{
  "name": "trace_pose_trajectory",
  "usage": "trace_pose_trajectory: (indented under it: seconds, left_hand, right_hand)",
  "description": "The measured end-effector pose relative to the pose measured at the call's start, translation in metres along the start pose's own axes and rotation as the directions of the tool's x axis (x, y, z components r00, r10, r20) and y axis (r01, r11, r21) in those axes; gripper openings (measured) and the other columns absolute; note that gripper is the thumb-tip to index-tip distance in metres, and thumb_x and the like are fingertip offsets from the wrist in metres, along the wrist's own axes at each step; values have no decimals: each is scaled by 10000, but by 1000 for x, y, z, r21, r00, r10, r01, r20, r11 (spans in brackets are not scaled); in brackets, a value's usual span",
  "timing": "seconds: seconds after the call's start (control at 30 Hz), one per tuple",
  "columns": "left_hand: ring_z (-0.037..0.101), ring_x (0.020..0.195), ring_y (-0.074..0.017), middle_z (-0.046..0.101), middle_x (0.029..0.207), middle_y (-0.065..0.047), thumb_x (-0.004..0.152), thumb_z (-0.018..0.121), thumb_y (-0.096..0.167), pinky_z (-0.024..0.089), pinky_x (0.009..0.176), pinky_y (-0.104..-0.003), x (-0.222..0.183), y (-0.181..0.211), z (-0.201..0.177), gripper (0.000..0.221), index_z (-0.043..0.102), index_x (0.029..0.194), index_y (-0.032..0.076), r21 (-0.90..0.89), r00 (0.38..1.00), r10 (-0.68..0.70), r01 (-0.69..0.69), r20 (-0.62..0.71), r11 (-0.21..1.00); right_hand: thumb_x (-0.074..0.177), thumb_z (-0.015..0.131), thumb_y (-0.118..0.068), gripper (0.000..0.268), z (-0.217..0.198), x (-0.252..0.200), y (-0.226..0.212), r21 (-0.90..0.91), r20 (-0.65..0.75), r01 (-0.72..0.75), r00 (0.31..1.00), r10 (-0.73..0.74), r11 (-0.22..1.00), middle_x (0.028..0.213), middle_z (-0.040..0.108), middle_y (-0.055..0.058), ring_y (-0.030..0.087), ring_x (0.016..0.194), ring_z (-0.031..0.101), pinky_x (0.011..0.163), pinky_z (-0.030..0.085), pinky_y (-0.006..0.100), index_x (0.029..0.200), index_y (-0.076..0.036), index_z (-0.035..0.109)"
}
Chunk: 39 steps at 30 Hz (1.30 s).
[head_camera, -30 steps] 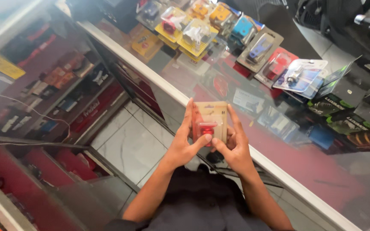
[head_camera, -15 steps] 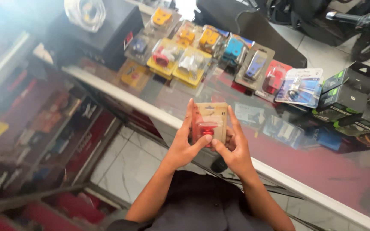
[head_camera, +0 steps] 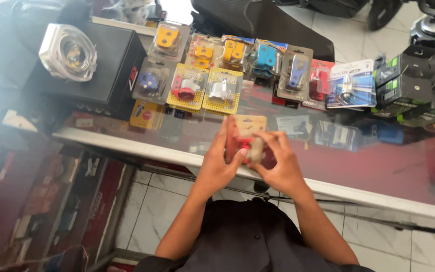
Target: The person takes various packaged items from a wire rack and places them onto a glass display counter one at a time.
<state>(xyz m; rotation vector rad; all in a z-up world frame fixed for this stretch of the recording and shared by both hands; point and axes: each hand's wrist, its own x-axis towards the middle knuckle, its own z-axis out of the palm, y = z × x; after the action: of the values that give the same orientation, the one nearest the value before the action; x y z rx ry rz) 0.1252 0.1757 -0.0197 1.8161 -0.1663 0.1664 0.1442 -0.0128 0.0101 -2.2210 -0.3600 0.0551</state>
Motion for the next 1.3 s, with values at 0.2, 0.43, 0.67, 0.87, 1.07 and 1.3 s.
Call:
trace_pose_trajectory:
  seconds: [0.2, 0.43, 0.67, 0.87, 1.07, 1.3]
  left_hand:
    - [481, 1369, -419, 508, 1468, -252, 893, 760, 160, 412, 1138, -468, 0, -13, -8, 704, 448, 1500, -16, 215, 971, 211, -231, 114, 949]
    - [485, 1383, -386, 504, 1509, -213, 914, 732, 218, 368, 1150, -472, 21, -20, -27, 712, 421, 1511, -15, 232, 929, 179, -261, 324, 937]
    - [443, 1415, -423, 459, 1539, -234, 909, 734, 177, 371, 1170, -488, 19, -21, -26, 706, 423, 1514, -10, 260, 931, 206, -288, 301, 922]
    - [379, 1455, -458, 389, 1582, -266, 908, 733, 193, 334, 1196, -505, 19, -22, -20, 737, 399, 1530, -18, 337, 936, 234, -317, 264, 887]
    - [352, 1464, -472, 362, 1585, -291, 923, 710, 248, 316, 1197, -515, 19, -22, -10, 742, 391, 1527, -40, 477, 950, 206, -296, 233, 828]
    - [352, 1467, -457, 371, 1577, -288, 943, 698, 305, 323, 1191, -504, 18, -22, -2, 720, 420, 1496, -63, 560, 961, 195, -273, 195, 783]
  right_hand:
    - [705, 873, -111, 679, 10, 9, 11, -108, -241, 43, 968, -68, 993, 1276, 516, 158, 304, 1069, 644, 898, 549, 398, 1333, -124, 616]
    - [715, 873, -131, 719, 18, 22, 14, -155, -270, -33, 963, -11, 987, 1249, 552, 138, 361, 1161, 594, 937, 508, 437, 1360, -77, 561]
    - [740, 869, -144, 713, 23, 35, 9, -227, -279, -112, 959, 46, 967, 1225, 583, 111, 355, 1168, 565, 941, 479, 459, 1364, -99, 526]
    - [744, 866, -148, 681, 17, 49, 14, -252, -281, -64, 960, -9, 966, 1215, 582, 118, 364, 1188, 561, 948, 481, 468, 1332, -86, 528]
    - [746, 868, -197, 686, 12, 62, 22, -282, -243, -14, 968, -58, 959, 1248, 566, 151, 402, 1189, 571, 922, 500, 490, 1314, -48, 513]
    - [763, 845, -219, 708, 6, 75, 27, -322, -183, 21, 979, -84, 946, 1294, 551, 187, 432, 1116, 622, 851, 530, 510, 1335, -6, 485]
